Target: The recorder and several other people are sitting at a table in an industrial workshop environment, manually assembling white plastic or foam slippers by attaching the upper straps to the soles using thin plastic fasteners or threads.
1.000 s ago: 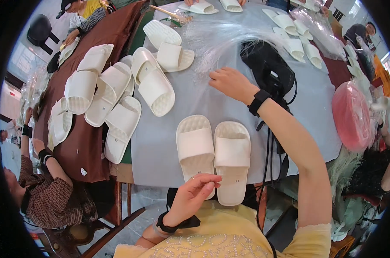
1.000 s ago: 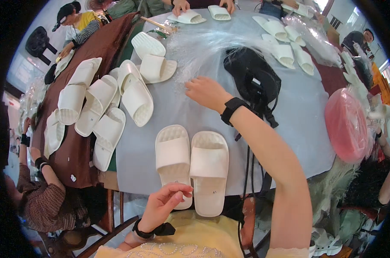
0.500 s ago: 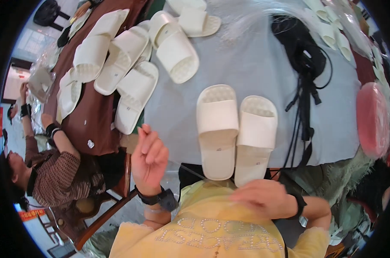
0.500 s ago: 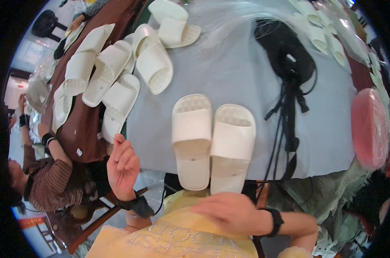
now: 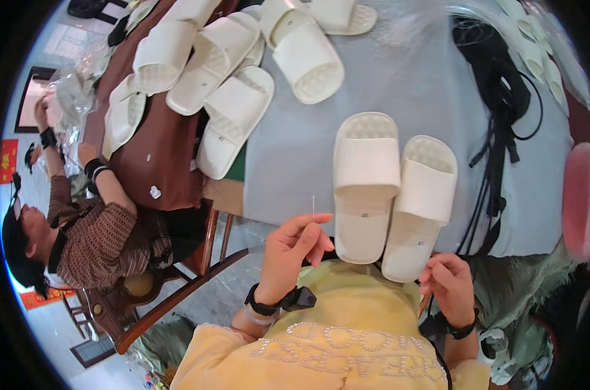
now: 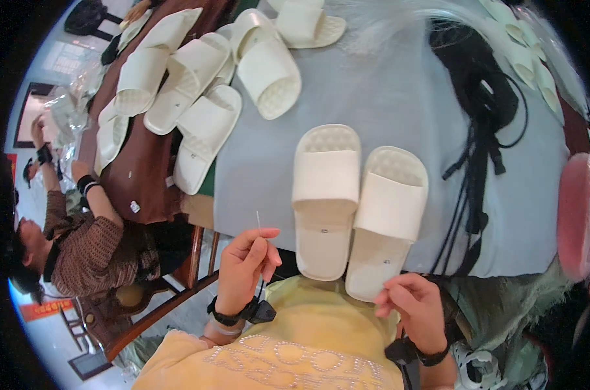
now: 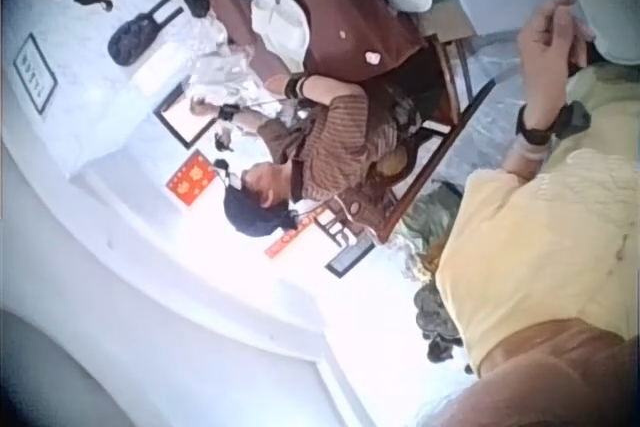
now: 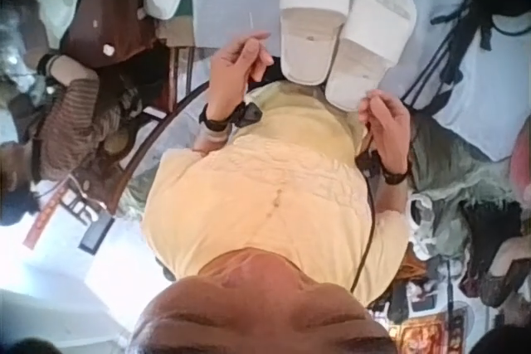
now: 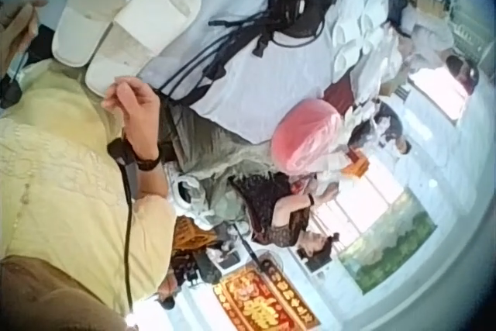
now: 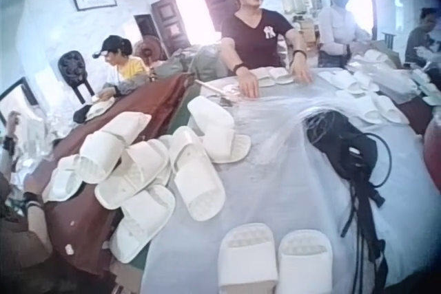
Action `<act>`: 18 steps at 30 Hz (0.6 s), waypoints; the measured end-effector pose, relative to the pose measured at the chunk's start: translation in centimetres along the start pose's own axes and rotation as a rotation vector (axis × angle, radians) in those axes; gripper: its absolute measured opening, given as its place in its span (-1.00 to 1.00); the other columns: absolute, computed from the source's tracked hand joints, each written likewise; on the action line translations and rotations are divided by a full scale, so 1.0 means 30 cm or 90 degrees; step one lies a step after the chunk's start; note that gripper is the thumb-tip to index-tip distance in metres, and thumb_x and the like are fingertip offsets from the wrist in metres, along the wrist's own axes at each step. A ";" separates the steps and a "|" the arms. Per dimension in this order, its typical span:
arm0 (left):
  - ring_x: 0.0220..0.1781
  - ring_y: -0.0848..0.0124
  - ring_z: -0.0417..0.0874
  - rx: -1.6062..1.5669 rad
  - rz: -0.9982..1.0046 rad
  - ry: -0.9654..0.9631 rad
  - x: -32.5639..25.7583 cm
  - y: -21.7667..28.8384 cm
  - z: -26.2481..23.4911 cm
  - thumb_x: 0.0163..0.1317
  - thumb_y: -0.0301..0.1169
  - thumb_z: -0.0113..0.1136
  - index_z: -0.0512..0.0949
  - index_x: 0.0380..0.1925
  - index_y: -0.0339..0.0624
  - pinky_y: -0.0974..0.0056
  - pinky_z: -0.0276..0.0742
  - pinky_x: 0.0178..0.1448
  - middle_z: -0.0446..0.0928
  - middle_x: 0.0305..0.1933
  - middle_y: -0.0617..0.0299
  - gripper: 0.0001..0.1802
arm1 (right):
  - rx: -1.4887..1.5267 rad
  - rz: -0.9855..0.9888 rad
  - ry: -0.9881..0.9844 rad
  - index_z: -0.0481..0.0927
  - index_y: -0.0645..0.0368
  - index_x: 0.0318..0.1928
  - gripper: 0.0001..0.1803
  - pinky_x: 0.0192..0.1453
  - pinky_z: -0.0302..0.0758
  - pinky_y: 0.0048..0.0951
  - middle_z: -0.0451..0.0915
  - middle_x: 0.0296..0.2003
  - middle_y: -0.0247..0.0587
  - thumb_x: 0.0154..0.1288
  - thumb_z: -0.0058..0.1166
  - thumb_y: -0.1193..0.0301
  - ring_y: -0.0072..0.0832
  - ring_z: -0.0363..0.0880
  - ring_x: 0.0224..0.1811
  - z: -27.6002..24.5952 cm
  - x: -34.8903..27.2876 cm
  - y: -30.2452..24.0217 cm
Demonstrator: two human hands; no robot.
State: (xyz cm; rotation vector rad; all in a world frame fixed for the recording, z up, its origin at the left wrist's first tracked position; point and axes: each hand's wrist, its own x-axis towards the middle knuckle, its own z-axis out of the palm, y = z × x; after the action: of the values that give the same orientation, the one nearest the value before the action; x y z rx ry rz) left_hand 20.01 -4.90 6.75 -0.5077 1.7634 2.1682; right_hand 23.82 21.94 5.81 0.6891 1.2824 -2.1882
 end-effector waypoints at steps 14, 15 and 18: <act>-0.33 0.47 0.54 0.091 0.041 -0.198 -0.022 -0.024 0.124 0.19 -0.59 0.05 0.46 -0.15 -0.35 0.42 0.48 -0.19 0.42 -0.26 0.22 -0.79 | -0.050 0.053 -0.154 0.55 0.31 -0.15 -0.77 -0.47 0.26 -0.73 0.49 -0.46 -0.43 0.22 0.06 0.44 -0.78 0.34 -0.53 0.093 0.054 -0.018; -0.33 0.47 0.55 0.038 0.006 -0.189 -0.020 -0.021 0.138 0.19 -0.60 0.05 0.43 -0.15 -0.34 0.42 0.49 -0.20 0.41 -0.27 0.22 -0.79 | -0.049 0.051 -0.155 0.55 0.31 -0.15 -0.77 -0.47 0.26 -0.73 0.49 -0.46 -0.43 0.22 0.06 0.44 -0.78 0.34 -0.53 0.095 0.052 -0.016; -0.35 0.46 0.55 -0.023 -0.022 -0.165 -0.022 -0.041 0.155 0.17 -0.60 0.07 0.37 -0.12 -0.30 0.38 0.48 -0.23 0.41 -0.30 0.22 -0.74 | -0.098 0.009 -0.135 0.54 0.30 -0.15 -0.77 -0.37 0.31 -0.76 0.52 -0.40 -0.44 0.20 0.08 0.44 -0.80 0.39 -0.43 0.104 0.040 -0.002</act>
State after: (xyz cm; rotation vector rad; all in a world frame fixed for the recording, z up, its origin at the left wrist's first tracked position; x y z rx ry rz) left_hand 20.77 -0.10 6.82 -0.2494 1.5684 2.1361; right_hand 22.37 19.00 6.40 0.3932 1.3123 -2.0619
